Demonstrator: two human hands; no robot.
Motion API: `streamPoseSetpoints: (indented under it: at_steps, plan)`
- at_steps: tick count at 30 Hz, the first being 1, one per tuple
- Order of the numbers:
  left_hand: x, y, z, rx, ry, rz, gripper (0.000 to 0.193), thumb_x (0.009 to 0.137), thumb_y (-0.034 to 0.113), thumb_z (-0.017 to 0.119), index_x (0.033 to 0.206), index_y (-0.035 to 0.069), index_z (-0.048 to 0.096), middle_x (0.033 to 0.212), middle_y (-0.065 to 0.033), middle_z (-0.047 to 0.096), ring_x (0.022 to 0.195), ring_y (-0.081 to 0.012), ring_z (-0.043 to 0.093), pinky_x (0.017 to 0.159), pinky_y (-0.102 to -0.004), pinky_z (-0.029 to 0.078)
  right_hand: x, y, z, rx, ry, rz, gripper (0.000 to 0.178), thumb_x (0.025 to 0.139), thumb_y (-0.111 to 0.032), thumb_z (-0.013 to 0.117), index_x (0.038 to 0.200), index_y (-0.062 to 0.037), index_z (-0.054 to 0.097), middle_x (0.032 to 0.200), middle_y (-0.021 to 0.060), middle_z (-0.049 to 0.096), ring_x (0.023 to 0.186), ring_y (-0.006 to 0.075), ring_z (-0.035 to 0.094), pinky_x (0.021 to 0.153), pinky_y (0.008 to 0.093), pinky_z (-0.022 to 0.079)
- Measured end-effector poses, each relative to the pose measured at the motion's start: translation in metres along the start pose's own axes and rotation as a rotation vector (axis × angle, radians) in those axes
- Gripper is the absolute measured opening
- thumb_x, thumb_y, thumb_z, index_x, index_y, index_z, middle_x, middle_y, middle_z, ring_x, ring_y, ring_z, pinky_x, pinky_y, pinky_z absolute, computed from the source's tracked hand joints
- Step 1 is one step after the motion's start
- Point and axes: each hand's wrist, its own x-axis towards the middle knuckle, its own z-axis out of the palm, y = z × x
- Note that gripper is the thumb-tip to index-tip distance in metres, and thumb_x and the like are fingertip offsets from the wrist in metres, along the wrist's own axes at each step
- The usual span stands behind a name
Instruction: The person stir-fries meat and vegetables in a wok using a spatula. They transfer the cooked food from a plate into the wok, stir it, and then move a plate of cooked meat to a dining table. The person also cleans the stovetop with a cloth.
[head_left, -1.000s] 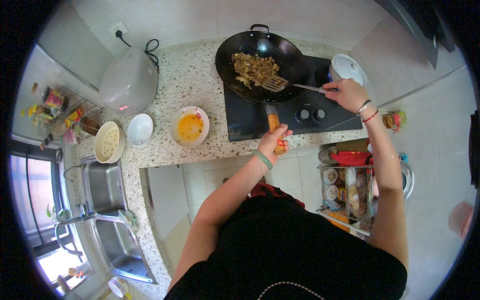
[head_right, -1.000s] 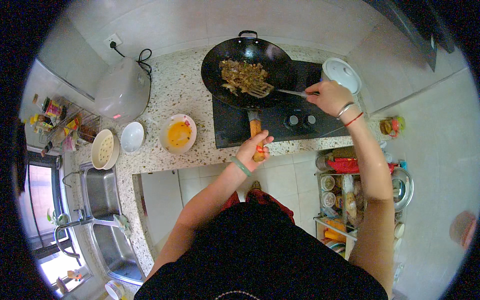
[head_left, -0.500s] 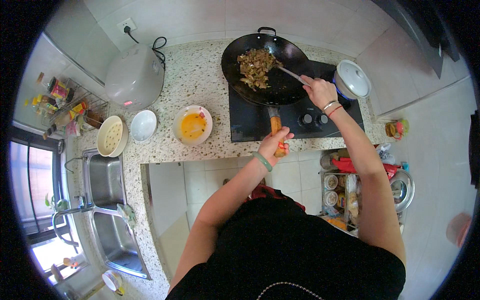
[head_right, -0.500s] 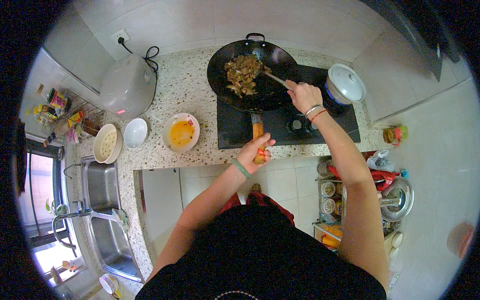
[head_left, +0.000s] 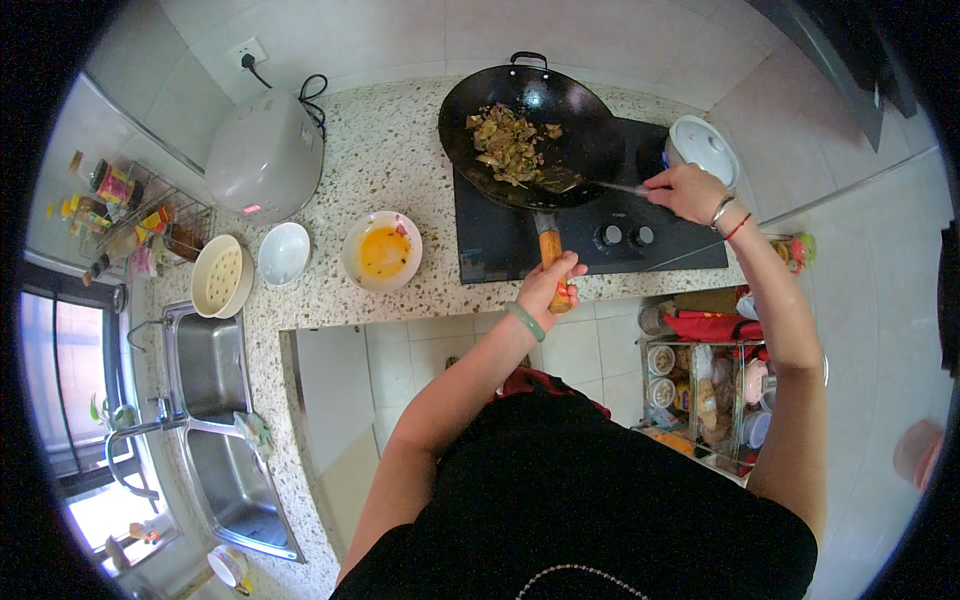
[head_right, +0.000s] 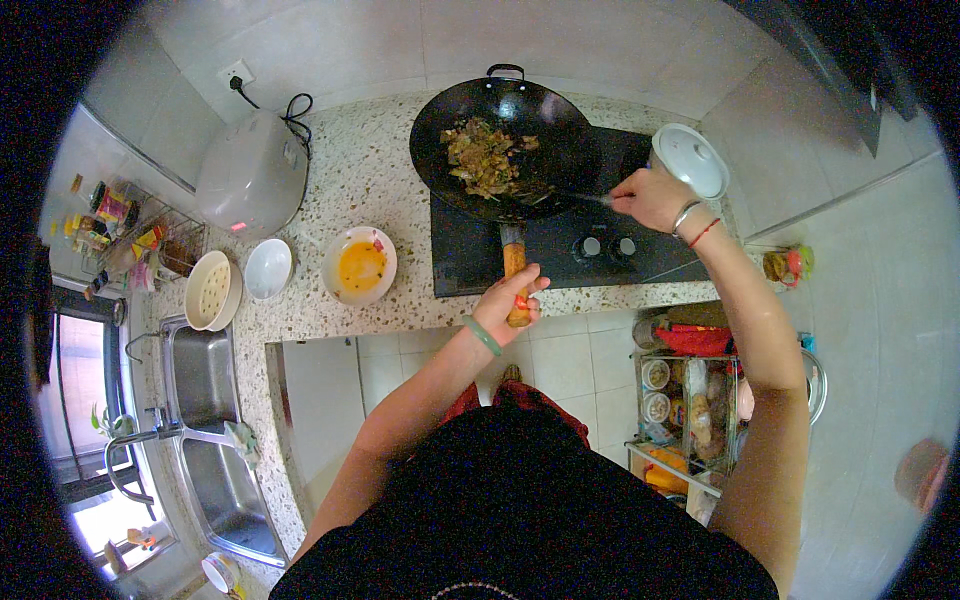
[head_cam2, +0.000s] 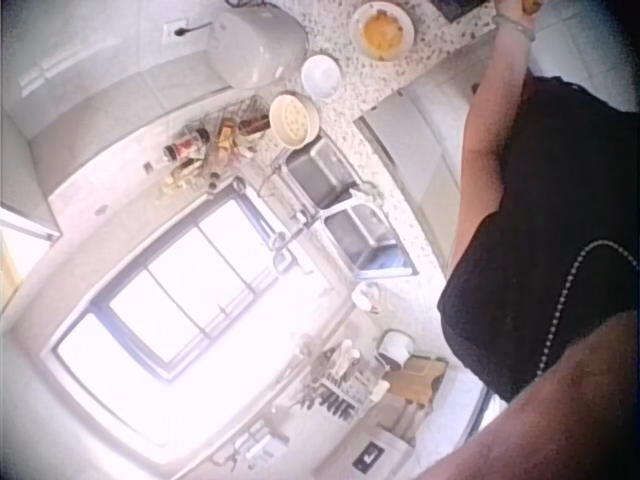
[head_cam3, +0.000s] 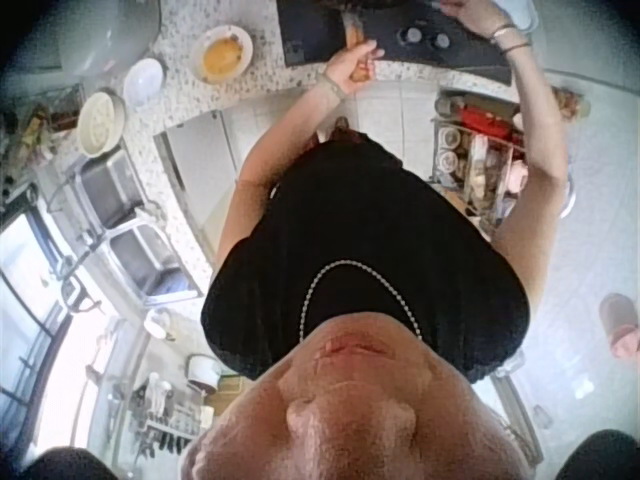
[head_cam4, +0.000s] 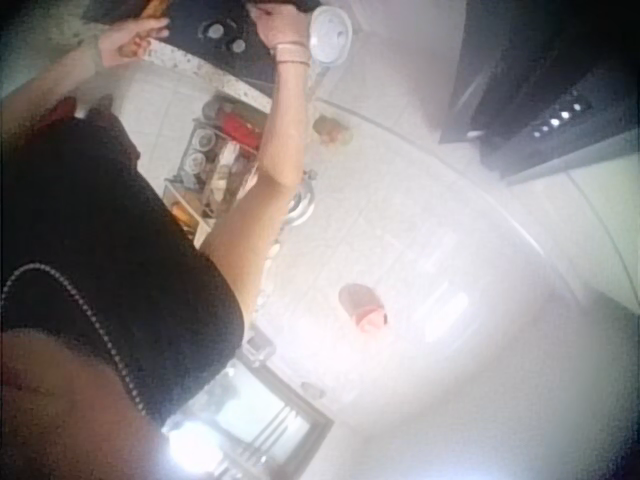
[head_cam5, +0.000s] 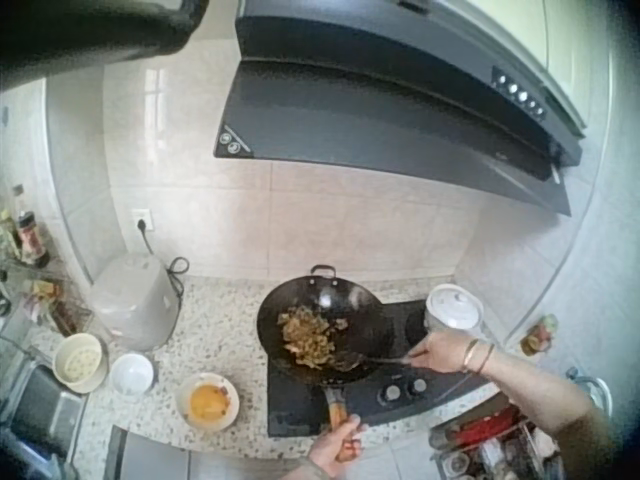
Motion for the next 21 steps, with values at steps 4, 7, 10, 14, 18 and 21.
streamPoseSetpoints:
  at_steps: [4,7,10,14,18,21]
  plan:
    - [-0.003,0.001,0.003,0.000,0.017,-0.002,0.024,0.082,0.023,0.068,0.096,0.015,0.050,0.086,-0.0027,0.060,0.055,-0.0080,0.046,0.045,-0.0225,0.041,0.027,-0.031,0.034,0.445,-0.103,0.009,0.030,0.085,-0.026,0.057,0.105,-0.0054,0.064,0.067,0.0146,0.064,0.049,0.0162,0.061,0.052,0.0296,0.050]
    - [-0.003,0.001,0.005,-0.004,0.016,-0.010,0.023,0.082,0.022,0.067,0.096,0.015,0.050,0.085,-0.0023,0.059,0.055,-0.0078,0.046,0.046,-0.0223,0.041,0.058,-0.059,0.067,0.475,0.066,-0.015,0.030,0.088,-0.027,0.053,0.103,-0.0037,0.063,0.071,0.0142,0.061,0.060,0.0240,0.059,0.060,0.0346,0.047]
    - [-0.002,0.000,0.002,-0.011,0.005,-0.006,0.024,0.082,0.022,0.067,0.096,0.014,0.050,0.086,-0.0022,0.059,0.055,-0.0076,0.046,0.047,-0.0221,0.041,0.086,-0.071,0.081,0.556,0.132,0.140,0.031,0.089,-0.032,0.051,0.094,-0.0057,0.066,0.077,0.0186,0.065,0.062,0.0308,0.063,0.061,0.0395,0.050]
    - [0.000,0.001,-0.001,0.005,0.015,-0.008,0.024,0.081,0.023,0.068,0.095,0.015,0.050,0.087,-0.0023,0.059,0.055,-0.0075,0.046,0.047,-0.0222,0.041,0.090,-0.044,0.071,1.134,-0.022,0.327,0.030,0.089,-0.036,0.053,0.102,-0.0093,0.061,0.057,0.0005,0.049,0.036,0.0093,0.038,0.032,0.0253,0.028]
    - [-0.002,0.000,0.001,0.003,0.029,0.015,0.026,0.081,0.024,0.068,0.096,0.015,0.049,0.089,-0.0031,0.059,0.055,-0.0083,0.046,0.047,-0.0232,0.041,0.080,-0.028,0.050,1.112,-0.029,0.297,0.034,0.088,-0.035,0.054,0.109,-0.0091,0.060,0.061,0.0028,0.053,0.038,0.0110,0.042,0.035,0.0265,0.033]
    - [0.001,-0.005,0.002,0.073,0.083,0.110,0.037,0.080,0.024,0.069,0.107,0.013,0.046,0.096,-0.0053,0.057,0.059,-0.0110,0.050,0.047,-0.0256,0.043,0.094,-0.026,0.061,0.748,0.255,0.194,0.034,0.086,-0.033,0.056,0.109,-0.0086,0.062,0.076,0.0103,0.064,0.051,0.0202,0.057,0.050,0.0320,0.046]
